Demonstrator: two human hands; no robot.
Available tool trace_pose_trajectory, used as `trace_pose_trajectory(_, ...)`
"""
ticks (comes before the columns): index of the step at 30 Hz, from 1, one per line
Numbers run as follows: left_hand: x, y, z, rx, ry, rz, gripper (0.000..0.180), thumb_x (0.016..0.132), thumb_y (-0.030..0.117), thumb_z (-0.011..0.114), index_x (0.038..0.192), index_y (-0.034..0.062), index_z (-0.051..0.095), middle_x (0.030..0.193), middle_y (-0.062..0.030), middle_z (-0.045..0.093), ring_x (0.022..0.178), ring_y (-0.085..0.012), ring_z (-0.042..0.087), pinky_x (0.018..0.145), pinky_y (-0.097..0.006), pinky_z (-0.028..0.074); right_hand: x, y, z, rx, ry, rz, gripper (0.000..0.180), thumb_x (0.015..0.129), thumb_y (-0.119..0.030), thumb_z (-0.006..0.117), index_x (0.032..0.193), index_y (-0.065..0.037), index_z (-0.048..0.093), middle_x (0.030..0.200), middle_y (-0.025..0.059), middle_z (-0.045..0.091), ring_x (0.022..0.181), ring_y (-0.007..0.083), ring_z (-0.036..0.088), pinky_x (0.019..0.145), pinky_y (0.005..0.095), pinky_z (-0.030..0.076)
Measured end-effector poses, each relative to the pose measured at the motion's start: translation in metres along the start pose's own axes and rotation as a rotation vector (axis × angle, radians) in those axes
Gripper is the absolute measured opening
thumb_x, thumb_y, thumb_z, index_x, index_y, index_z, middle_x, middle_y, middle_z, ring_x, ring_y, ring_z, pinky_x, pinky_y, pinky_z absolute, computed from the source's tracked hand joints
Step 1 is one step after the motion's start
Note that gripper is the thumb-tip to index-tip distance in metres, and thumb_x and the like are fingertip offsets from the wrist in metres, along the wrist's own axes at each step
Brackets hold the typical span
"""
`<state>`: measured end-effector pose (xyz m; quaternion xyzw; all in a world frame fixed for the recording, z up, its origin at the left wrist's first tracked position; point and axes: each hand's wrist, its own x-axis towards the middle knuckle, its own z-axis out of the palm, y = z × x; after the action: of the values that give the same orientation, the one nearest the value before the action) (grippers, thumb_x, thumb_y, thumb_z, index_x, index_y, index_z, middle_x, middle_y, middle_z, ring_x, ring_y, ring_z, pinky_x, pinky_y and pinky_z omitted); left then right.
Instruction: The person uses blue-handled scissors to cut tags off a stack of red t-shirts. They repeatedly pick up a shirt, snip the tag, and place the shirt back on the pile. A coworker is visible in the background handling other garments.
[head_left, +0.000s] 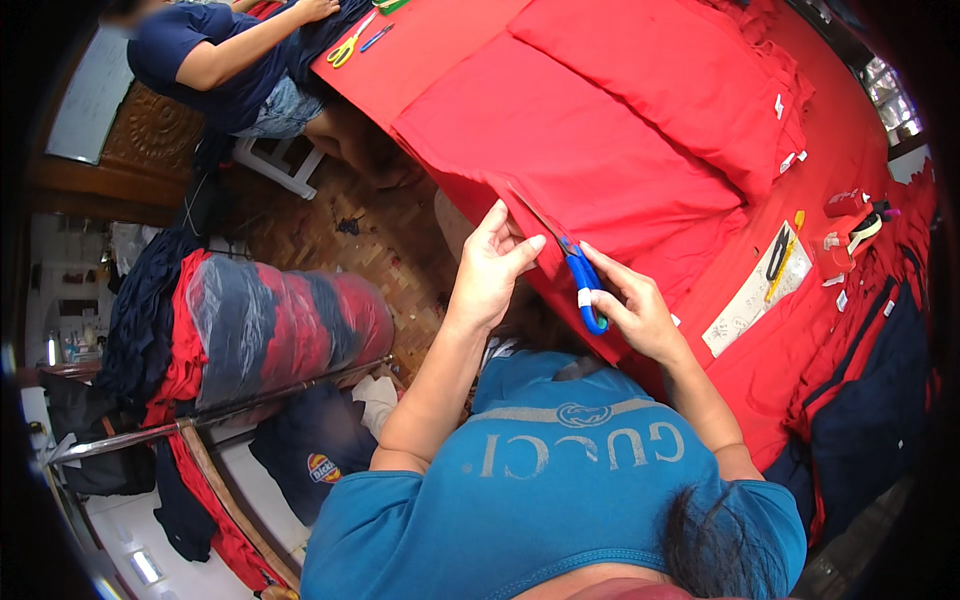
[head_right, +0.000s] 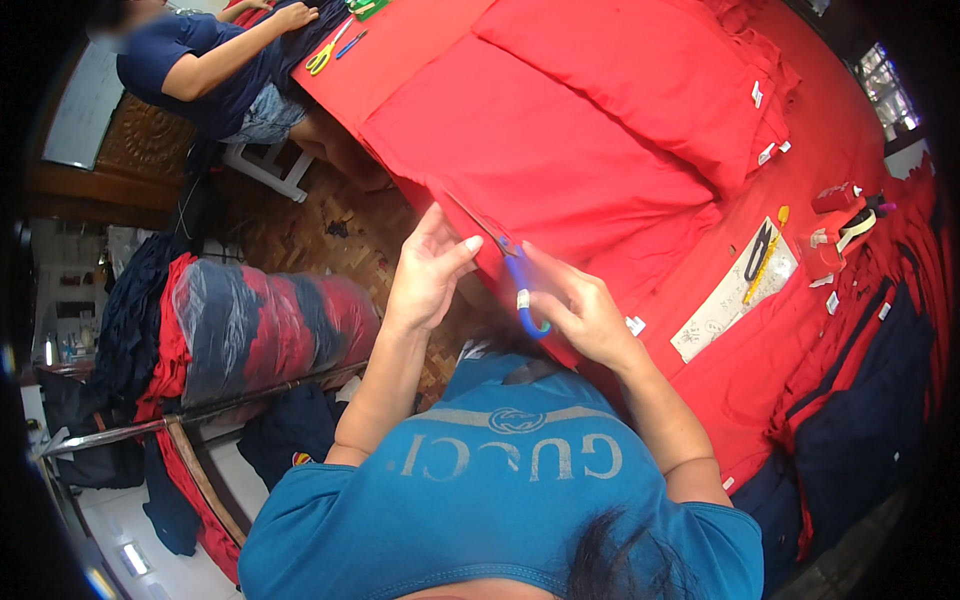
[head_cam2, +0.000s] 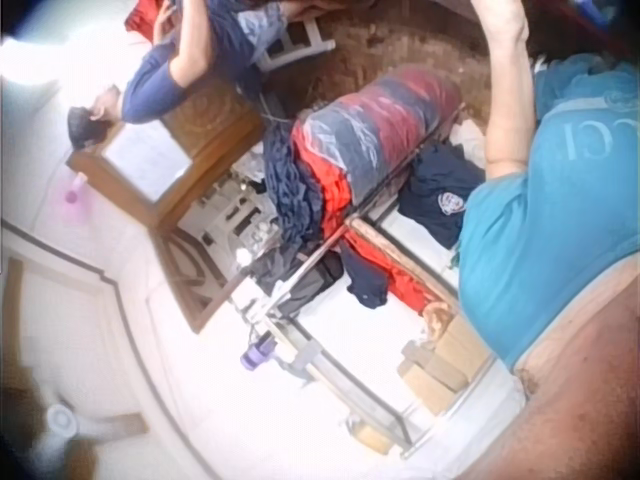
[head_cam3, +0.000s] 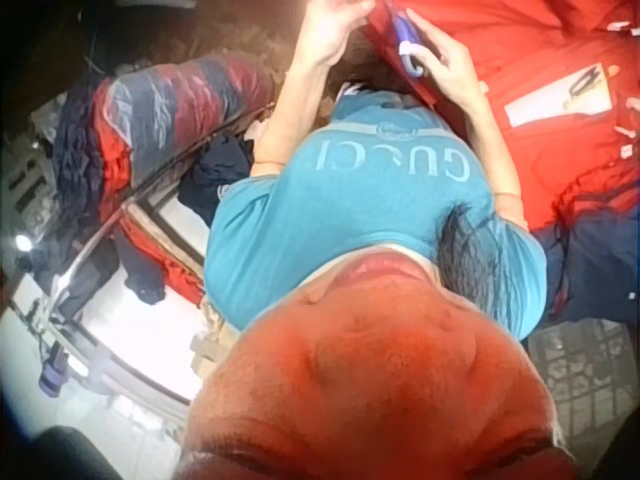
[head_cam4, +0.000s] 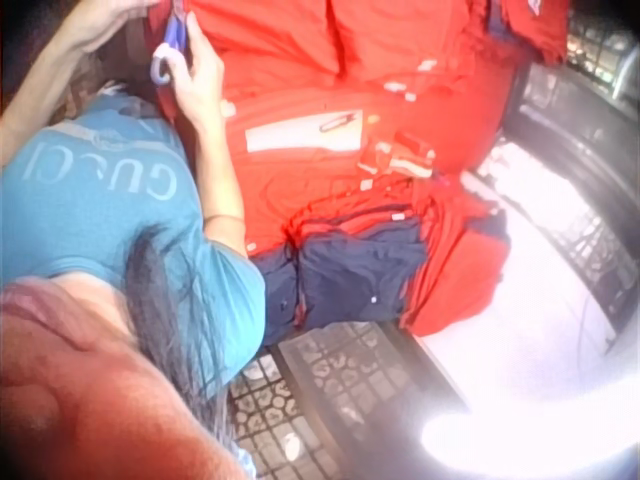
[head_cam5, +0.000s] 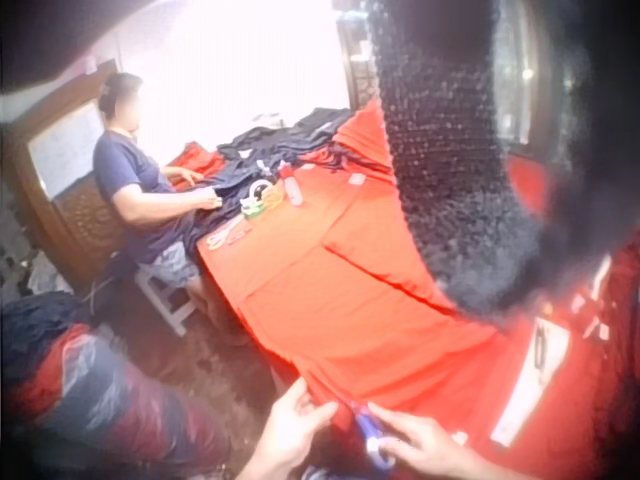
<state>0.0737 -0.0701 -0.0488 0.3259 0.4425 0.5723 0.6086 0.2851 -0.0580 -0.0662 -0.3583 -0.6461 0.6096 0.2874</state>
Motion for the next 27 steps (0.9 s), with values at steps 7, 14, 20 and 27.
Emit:
trace_pose_trajectory(7,0.006,-0.012,-0.010,-0.200,0.056,0.044,0.041,0.091,0.001,0.057,0.130,0.0014,0.049,0.118,-0.0096,0.060,0.106,-0.0151,0.058,0.092,-0.031,0.047,-0.006,0.004,-0.004,0.130,-0.084,0.228,0.052,0.091,-0.010,0.056,0.140,-0.001,0.043,0.108,0.0120,0.063,0.092,0.0117,0.059,0.084,0.0264,0.048)
trace_pose_trajectory(14,0.002,-0.007,-0.013,-0.133,0.019,0.024,0.047,0.090,-0.001,0.055,0.135,0.0024,0.045,0.126,-0.0111,0.057,0.115,-0.0196,0.055,0.097,-0.036,0.045,-0.002,0.001,0.004,-0.175,-0.004,-0.079,0.054,0.087,-0.011,0.059,0.138,-0.001,0.045,0.124,0.0190,0.060,0.110,0.0209,0.059,0.093,0.0321,0.045)
trace_pose_trajectory(20,-0.001,-0.008,-0.013,-0.112,-0.005,-0.009,0.051,0.088,-0.002,0.057,0.137,0.0035,0.042,0.123,-0.0100,0.058,0.109,-0.0185,0.059,0.092,-0.034,0.049,0.006,0.007,0.000,0.049,-0.042,0.117,0.051,0.089,-0.011,0.057,0.137,0.001,0.046,0.097,0.0106,0.065,0.073,0.0129,0.061,0.068,0.0266,0.050)
trace_pose_trajectory(27,-0.002,-0.047,-0.021,-0.393,0.153,-0.149,0.042,0.093,0.005,0.054,0.133,0.0057,0.042,0.126,-0.0101,0.057,0.114,-0.0212,0.057,0.094,-0.039,0.050,0.001,-0.006,-0.002,0.255,-0.063,0.151,0.053,0.088,-0.006,0.056,0.139,0.000,0.043,0.098,0.0083,0.062,0.076,0.0126,0.059,0.070,0.0276,0.050)
